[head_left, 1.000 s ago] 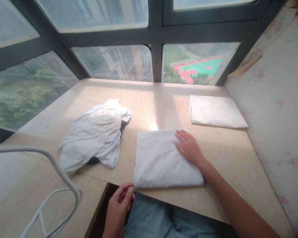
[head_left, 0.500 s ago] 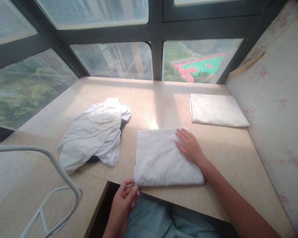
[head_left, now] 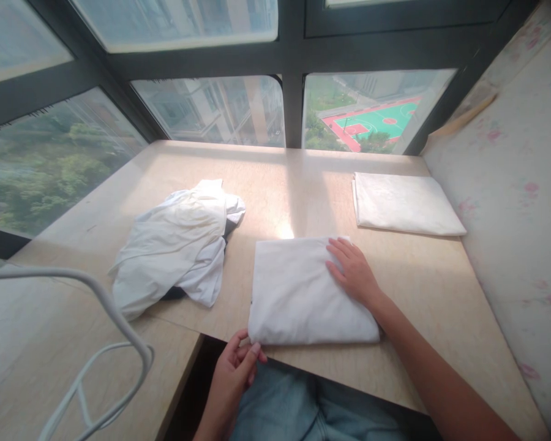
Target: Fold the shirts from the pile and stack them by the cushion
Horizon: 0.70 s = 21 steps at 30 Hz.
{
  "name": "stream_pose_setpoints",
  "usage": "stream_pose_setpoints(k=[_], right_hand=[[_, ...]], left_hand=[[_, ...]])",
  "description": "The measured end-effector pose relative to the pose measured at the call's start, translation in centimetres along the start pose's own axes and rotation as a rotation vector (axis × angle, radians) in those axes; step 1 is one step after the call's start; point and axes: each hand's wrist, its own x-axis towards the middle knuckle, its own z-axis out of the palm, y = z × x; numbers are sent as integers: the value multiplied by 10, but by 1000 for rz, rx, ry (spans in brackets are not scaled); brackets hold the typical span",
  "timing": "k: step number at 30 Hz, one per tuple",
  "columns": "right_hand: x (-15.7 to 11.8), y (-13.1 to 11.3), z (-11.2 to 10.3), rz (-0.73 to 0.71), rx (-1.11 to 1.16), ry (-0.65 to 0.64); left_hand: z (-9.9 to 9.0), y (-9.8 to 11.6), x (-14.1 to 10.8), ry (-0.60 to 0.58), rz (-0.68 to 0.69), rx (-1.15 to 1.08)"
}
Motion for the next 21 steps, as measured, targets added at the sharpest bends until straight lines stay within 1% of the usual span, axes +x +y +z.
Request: stream_pose_setpoints(k=[4, 8, 12, 14, 16, 17, 19, 21], right_hand=[[0, 0, 0, -3, 2, -2], [0, -1, -1, -6, -4, -4], [3, -1, 0, -6, 11, -14], [4, 2, -1, 12, 34, 24], [1, 7, -6, 73, 48, 109], [-3, 8, -10, 123, 47, 163], [-14, 4, -21, 224, 34, 246], [-29, -10, -33, 252, 29, 248]], left_hand=[[-9, -4, 6, -26, 30, 69], [-19, -9, 12, -23, 79, 168], [-19, -8, 15, -14, 96, 205], [-20, -7, 16, 7, 138, 270], [-24, -6, 16, 57, 226, 426], [-27, -5, 16, 105, 284, 532], [-33, -2, 16, 249, 398, 739], [-34, 3, 18, 388, 526, 859]])
